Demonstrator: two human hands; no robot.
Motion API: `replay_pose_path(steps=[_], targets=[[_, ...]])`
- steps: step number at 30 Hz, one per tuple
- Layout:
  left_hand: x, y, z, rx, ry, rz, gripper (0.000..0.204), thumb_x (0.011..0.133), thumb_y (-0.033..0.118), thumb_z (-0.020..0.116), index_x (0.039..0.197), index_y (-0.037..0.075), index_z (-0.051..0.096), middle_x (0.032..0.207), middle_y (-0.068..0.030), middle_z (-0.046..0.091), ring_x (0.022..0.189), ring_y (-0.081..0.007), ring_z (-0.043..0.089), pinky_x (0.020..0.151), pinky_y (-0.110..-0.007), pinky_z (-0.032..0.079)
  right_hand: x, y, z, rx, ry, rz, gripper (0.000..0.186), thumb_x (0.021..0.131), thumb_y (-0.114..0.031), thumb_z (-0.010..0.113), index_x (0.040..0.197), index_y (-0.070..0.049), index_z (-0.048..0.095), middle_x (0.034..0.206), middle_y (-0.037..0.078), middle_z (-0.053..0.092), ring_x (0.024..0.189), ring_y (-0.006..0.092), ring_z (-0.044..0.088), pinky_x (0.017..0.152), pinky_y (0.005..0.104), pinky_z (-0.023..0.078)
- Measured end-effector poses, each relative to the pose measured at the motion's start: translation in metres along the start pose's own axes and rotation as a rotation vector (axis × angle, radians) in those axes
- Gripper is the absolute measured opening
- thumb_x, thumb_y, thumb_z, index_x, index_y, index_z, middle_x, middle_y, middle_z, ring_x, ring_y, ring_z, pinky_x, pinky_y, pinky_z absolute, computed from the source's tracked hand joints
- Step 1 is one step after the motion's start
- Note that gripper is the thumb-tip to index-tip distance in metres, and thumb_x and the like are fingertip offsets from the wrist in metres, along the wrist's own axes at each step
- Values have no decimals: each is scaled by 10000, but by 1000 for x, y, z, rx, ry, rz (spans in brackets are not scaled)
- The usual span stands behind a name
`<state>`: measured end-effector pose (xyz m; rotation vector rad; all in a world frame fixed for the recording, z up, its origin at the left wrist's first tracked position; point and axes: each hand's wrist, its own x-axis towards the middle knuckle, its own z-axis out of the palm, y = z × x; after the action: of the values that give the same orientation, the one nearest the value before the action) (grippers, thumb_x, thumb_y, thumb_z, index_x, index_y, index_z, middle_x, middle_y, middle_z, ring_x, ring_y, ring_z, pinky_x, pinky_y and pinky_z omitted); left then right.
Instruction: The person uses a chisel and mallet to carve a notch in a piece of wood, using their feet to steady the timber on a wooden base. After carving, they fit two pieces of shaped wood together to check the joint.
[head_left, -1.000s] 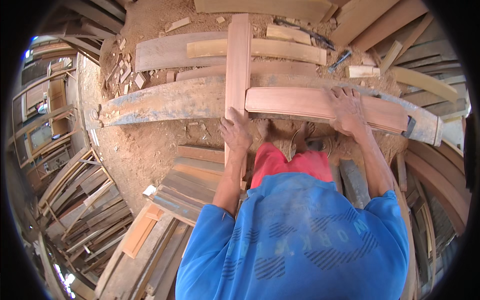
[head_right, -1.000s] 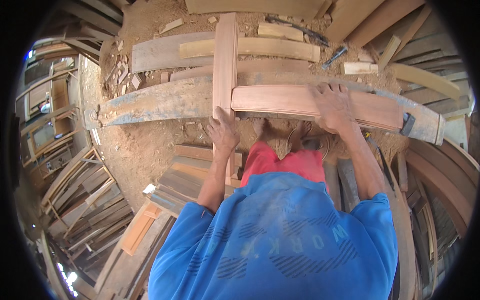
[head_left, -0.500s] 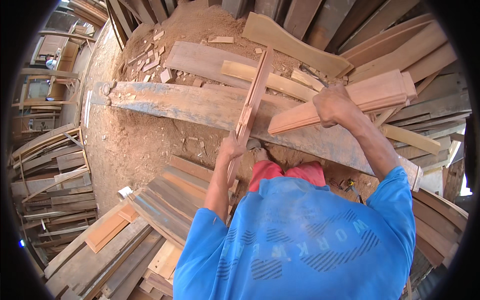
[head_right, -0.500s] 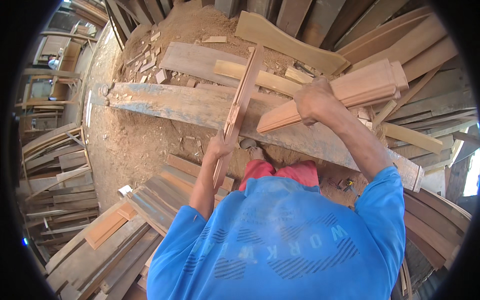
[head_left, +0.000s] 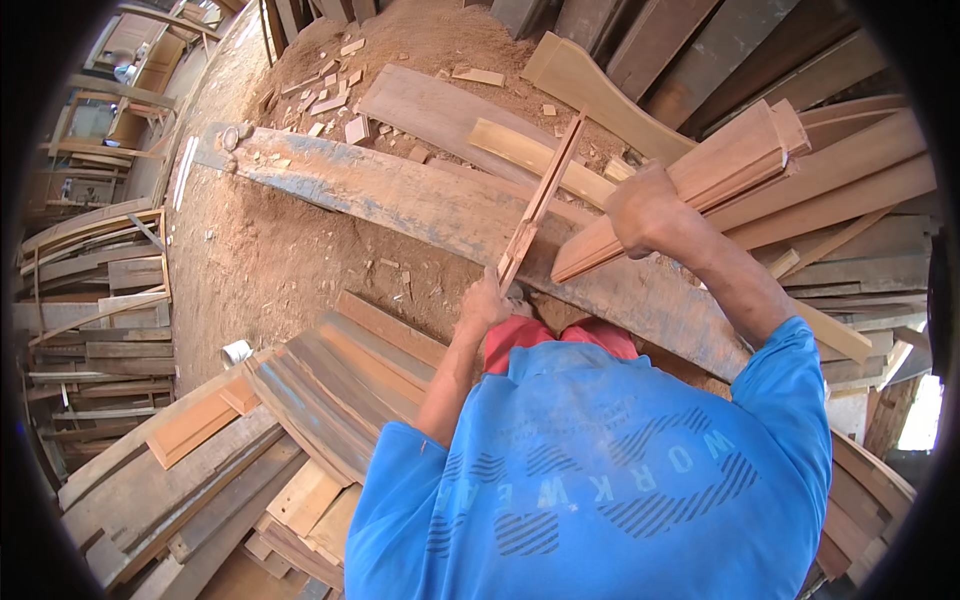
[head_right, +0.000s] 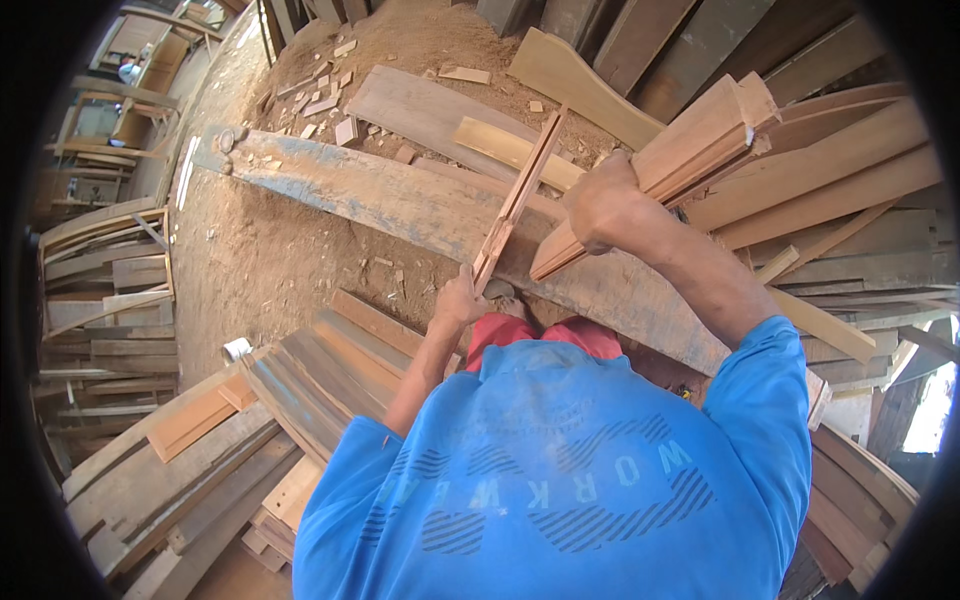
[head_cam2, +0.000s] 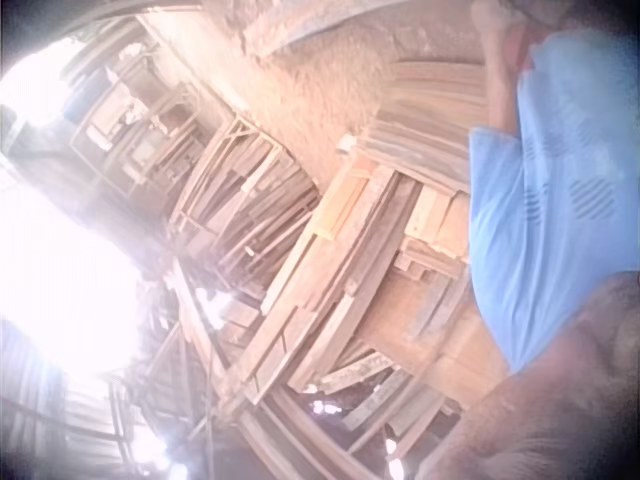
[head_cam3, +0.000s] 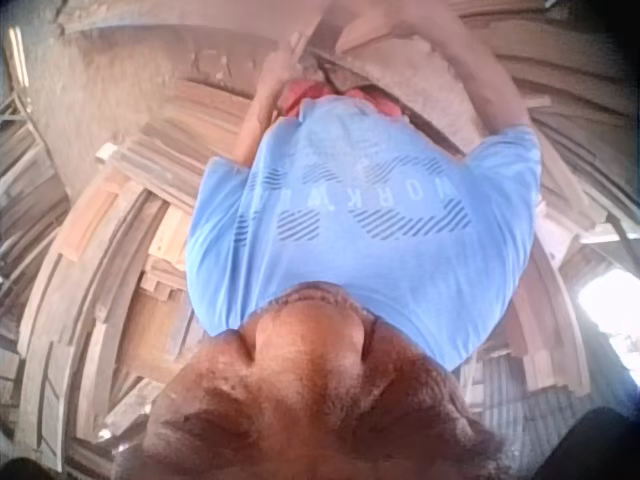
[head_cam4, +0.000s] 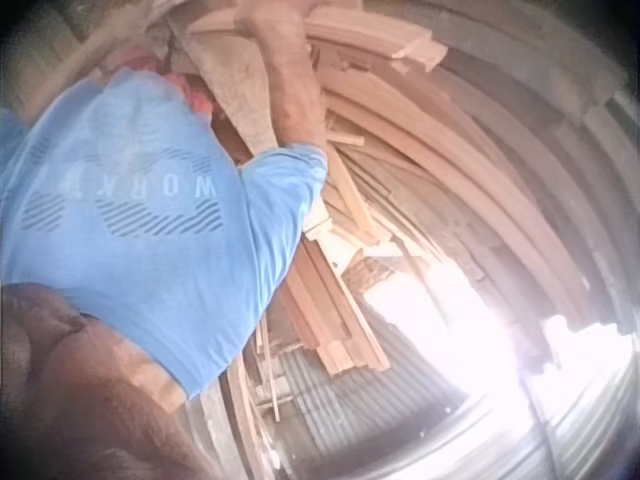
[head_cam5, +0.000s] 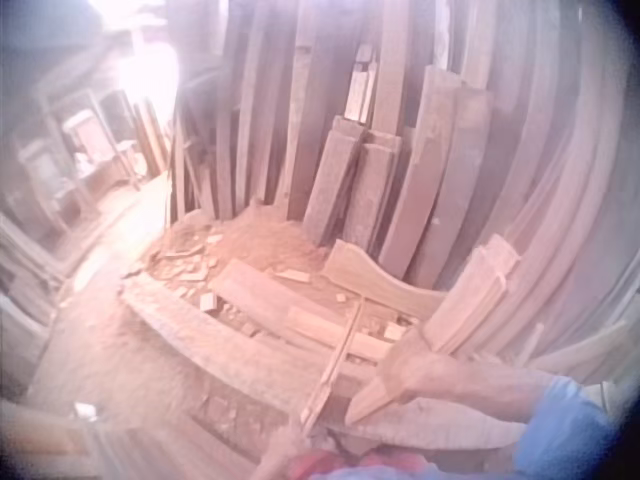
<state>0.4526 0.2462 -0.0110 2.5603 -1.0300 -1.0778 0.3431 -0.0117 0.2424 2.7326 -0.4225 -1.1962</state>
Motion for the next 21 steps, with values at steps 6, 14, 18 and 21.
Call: replay_pose_path(steps=[6, 14, 18, 21], targets=[[-14, 48, 4, 27, 581, 394, 1133, 660, 368, 914, 1512, -46, 292, 1479, -326, 419, 1366, -470, 439, 1142, -508, 370, 4, -13, 4, -66, 148, -66, 228, 755, -244, 763, 968, -174, 805, 988, 60, 781, 1009, 225, 728, 894, 447, 447], [10, 177, 30, -656, 447, 424, 687, 789, 232, 827, 1424, 131, 586, 1209, -172, 715, 1136, -271, 692, 965, -386, 555, -31, -33, 12, 3, 575, -589, 262, 840, -353, 728, 968, -132, 787, 1022, 54, 773, 1042, 257, 698, 984, 484, 421], [9, 155, 21, -866, 447, 485, 649, 797, 101, 767, 1418, 117, 578, 1154, -197, 729, 1058, -295, 730, 913, -369, 579, -86, 19, 31, 996, 373, -538, 382, 789, -358, 829, 969, -31, 748, 890, 98, 746, 907, 220, 699, 847, 427, 510], [9, 166, 19, -726, 517, 507, 631, 785, 52, 738, 1396, 101, 589, 1108, -213, 734, 1035, -307, 740, 892, -366, 584, -59, 76, 96, 1219, 641, 135, 544, 731, -292, 907, 1155, -19, 702, 934, 84, 732, 897, 201, 691, 818, 377, 547]])
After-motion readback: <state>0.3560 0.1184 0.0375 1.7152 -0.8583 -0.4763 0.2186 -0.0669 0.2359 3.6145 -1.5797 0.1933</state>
